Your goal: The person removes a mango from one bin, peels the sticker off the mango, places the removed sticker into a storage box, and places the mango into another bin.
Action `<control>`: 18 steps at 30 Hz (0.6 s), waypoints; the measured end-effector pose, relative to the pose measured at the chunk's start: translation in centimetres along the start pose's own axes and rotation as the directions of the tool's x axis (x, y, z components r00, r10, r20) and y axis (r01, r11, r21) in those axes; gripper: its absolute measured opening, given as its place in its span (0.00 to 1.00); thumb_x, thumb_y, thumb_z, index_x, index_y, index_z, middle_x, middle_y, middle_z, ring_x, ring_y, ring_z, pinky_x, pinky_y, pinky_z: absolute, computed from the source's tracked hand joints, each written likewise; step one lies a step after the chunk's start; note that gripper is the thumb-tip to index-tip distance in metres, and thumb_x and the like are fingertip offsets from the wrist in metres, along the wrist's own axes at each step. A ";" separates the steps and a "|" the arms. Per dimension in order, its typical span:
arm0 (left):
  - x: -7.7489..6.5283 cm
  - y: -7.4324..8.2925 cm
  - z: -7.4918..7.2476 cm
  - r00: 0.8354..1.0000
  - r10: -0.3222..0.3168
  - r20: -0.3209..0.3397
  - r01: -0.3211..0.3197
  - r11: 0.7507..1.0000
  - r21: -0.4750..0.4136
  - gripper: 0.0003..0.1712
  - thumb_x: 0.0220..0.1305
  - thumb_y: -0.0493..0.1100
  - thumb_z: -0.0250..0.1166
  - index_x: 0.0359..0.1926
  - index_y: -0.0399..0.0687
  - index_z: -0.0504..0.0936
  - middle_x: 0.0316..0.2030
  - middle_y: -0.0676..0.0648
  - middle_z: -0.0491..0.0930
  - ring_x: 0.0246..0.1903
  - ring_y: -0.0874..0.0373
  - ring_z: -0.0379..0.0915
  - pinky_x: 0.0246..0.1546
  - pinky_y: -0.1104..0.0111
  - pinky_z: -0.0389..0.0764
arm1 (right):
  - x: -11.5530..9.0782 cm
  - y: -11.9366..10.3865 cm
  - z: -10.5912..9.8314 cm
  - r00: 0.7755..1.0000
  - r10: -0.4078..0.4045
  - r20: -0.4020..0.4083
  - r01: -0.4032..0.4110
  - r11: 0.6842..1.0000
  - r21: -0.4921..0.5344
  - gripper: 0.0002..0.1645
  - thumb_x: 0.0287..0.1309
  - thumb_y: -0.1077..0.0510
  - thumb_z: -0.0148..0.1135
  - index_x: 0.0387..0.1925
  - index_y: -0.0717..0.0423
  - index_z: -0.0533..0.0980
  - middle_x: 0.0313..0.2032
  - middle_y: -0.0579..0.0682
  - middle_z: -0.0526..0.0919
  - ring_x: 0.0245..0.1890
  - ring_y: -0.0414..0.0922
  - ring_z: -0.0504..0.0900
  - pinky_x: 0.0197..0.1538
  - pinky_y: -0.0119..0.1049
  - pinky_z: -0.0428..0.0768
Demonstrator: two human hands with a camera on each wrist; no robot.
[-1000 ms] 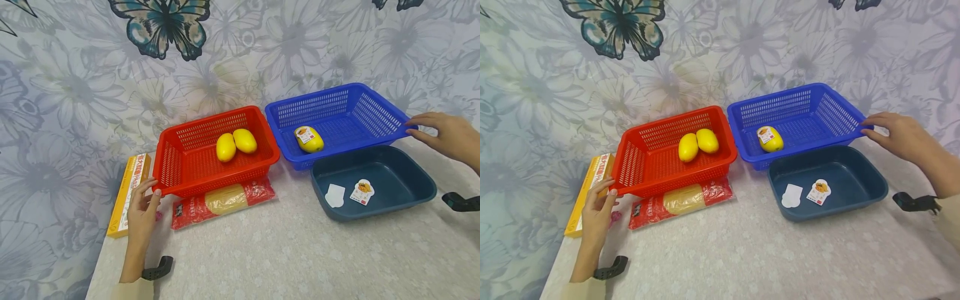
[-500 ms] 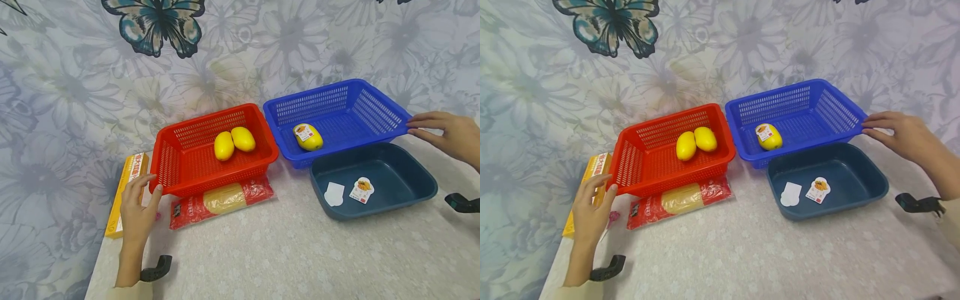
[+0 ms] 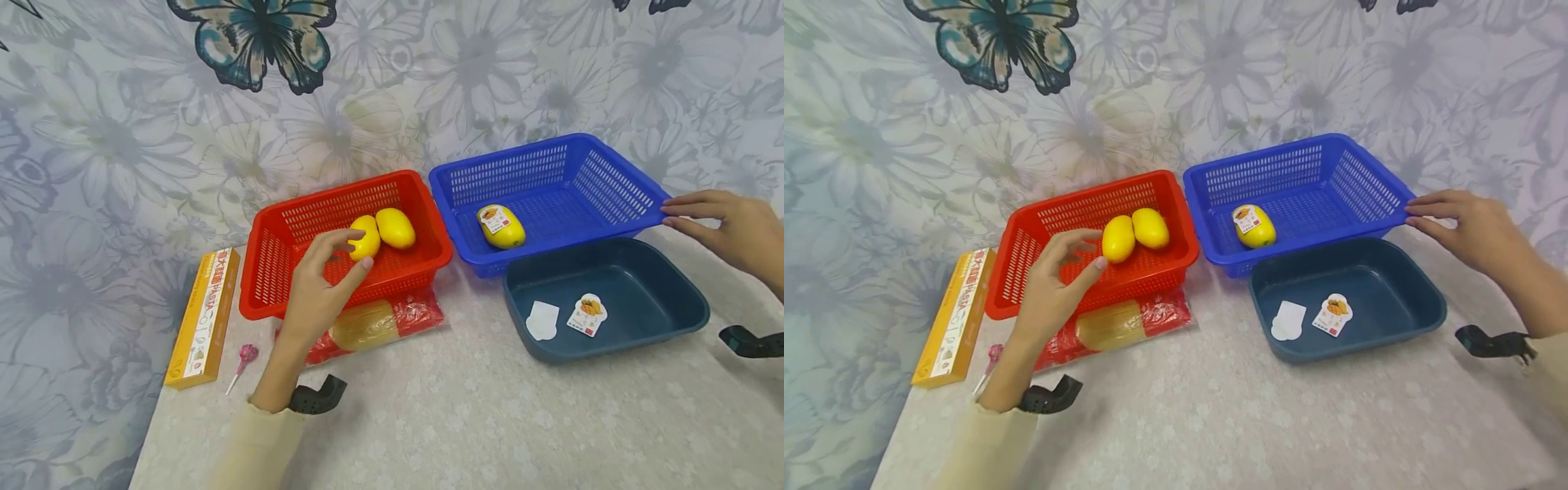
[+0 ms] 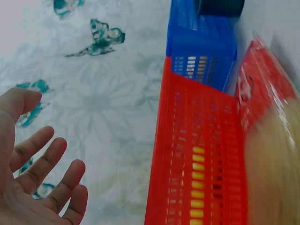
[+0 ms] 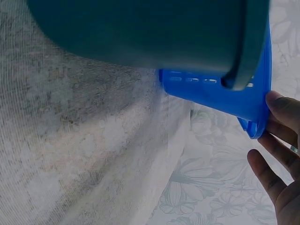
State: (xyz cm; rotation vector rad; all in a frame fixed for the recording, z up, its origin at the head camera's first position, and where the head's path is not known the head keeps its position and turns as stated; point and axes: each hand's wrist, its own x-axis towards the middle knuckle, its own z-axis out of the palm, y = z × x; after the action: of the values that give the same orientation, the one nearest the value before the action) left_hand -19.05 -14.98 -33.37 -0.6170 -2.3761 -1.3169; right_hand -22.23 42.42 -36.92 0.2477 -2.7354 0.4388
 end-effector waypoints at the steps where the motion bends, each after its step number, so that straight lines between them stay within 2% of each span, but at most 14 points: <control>1: 0.6 0.1 0.5 1.000 -0.004 0.017 0.004 1.000 -0.010 0.23 0.65 0.50 0.69 0.60 0.56 0.79 0.56 0.58 0.76 0.52 0.58 0.72 0.55 0.56 0.74 | 0.0 0.0 0.0 1.000 0.007 0.009 -0.007 1.000 -0.002 0.20 0.67 0.56 0.64 0.50 0.71 0.80 0.53 0.72 0.77 0.56 0.73 0.71 0.59 0.71 0.66; 9: 4.2 0.8 3.9 0.991 -0.035 0.130 0.042 0.997 -0.057 0.28 0.64 0.56 0.69 0.62 0.58 0.76 0.56 0.58 0.74 0.54 0.59 0.70 0.53 0.58 0.77 | 0.4 -0.3 0.1 0.999 -0.020 0.044 0.022 0.999 -0.042 0.17 0.64 0.61 0.66 0.50 0.69 0.81 0.53 0.71 0.78 0.55 0.73 0.72 0.54 0.72 0.70; 14: 6.8 1.8 5.9 0.984 -0.014 0.180 0.026 0.998 -0.065 0.33 0.62 0.60 0.69 0.65 0.57 0.74 0.57 0.58 0.73 0.55 0.60 0.69 0.57 0.62 0.74 | 0.2 -0.2 -0.1 0.998 0.016 0.055 -0.015 1.000 -0.020 0.19 0.67 0.58 0.64 0.52 0.69 0.80 0.54 0.71 0.77 0.55 0.74 0.71 0.55 0.72 0.68; 18: 8.8 2.3 7.6 0.972 -0.022 0.232 0.035 0.998 -0.053 0.37 0.60 0.63 0.69 0.68 0.58 0.71 0.59 0.57 0.72 0.56 0.60 0.67 0.57 0.60 0.74 | -0.2 -0.2 -0.1 0.998 0.040 0.056 -0.039 0.999 -0.007 0.20 0.67 0.57 0.64 0.52 0.69 0.79 0.54 0.72 0.76 0.55 0.74 0.71 0.53 0.72 0.69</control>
State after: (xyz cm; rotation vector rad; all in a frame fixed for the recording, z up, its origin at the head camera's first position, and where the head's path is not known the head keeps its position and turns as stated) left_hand -25.90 -5.62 -31.16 -0.7954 -2.5470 -1.3969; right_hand -21.98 42.30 -36.82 0.2078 -2.8003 0.4411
